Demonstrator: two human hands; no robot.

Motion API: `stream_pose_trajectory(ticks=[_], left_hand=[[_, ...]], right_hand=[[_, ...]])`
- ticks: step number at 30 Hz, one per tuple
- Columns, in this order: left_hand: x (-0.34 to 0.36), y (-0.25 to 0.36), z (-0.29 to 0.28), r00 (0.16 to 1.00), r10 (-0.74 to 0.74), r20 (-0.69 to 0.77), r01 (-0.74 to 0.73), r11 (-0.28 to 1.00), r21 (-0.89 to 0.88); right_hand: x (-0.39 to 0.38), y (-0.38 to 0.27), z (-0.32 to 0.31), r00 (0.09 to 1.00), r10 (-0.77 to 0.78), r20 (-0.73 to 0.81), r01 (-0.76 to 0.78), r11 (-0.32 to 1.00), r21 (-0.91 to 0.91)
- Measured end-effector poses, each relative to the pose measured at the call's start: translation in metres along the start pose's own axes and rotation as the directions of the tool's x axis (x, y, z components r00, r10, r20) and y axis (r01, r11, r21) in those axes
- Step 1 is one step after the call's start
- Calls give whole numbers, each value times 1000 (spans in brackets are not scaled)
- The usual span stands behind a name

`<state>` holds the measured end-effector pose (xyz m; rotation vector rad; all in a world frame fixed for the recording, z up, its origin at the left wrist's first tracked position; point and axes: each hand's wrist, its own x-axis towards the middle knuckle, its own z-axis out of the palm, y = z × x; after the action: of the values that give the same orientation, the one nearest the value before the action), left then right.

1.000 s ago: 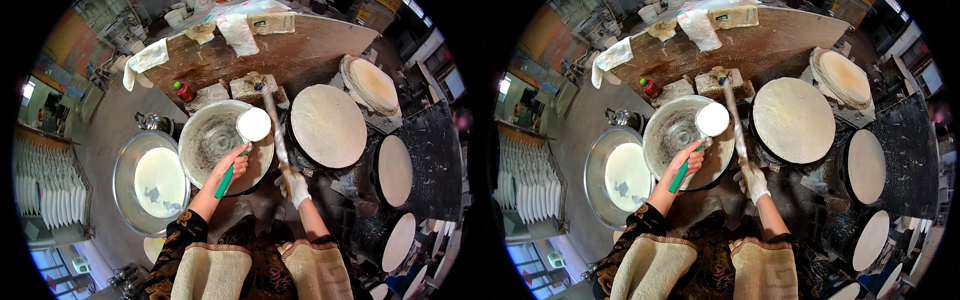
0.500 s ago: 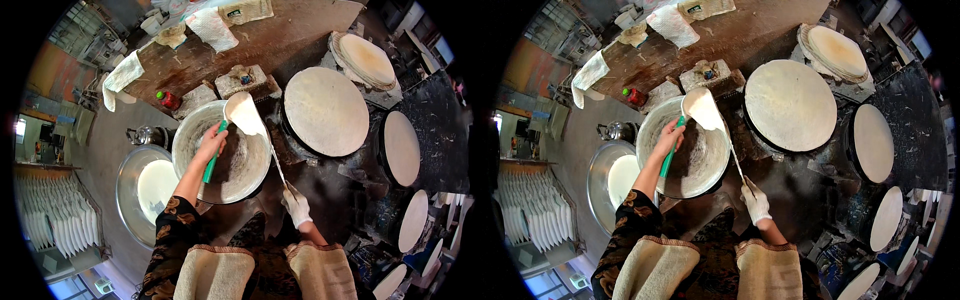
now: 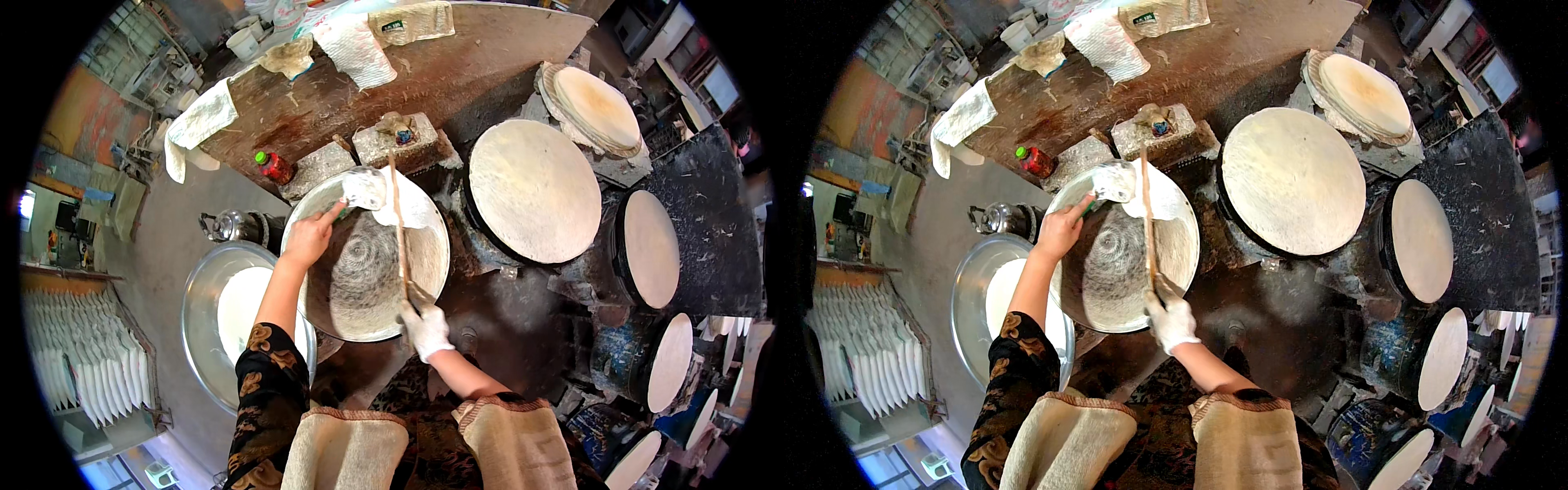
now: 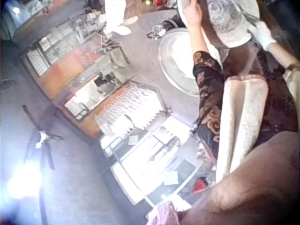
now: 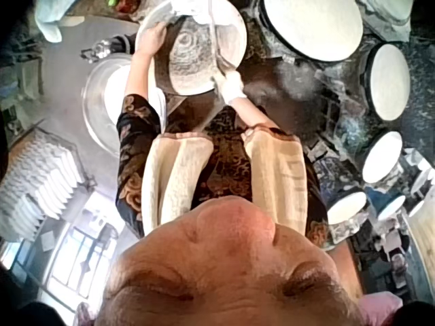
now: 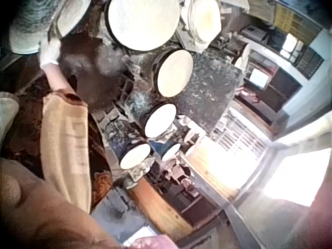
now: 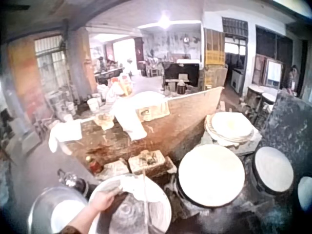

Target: The person ladles white batter onto a hot circular griddle and uses a wooden spreader to distribute it into a thin, round crepe. They repeatedly scoop batter from a large metal bowl, pour it onto the cooking surface, and spread it evenly. Finished crepes are stacked on a nearby surface.

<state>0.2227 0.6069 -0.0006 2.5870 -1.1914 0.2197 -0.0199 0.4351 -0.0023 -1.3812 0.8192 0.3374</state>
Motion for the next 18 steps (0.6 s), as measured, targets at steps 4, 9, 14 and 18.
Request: stream_pose_trajectory(ticks=[4, 9, 14, 18], left_hand=[[-18, -12, -6, 988, -146, -43, 147, 989, 23], [-40, -16, -4, 981, -171, -93, 166, 984, -58], [-48, -15, -5, 971, -229, -72, 226, 973, -49], [-54, -16, -1, 958, -259, -120, 250, 964, -85]], right_hand=[[12, 0, 20, 986, -152, -71, 153, 988, 8], [-1, 37, -29, 857, -449, -251, 441, 893, -92], [-14, 4, 3, 970, -182, -162, 182, 983, -19], [5, -18, 58, 996, -87, -31, 86, 995, -52]])
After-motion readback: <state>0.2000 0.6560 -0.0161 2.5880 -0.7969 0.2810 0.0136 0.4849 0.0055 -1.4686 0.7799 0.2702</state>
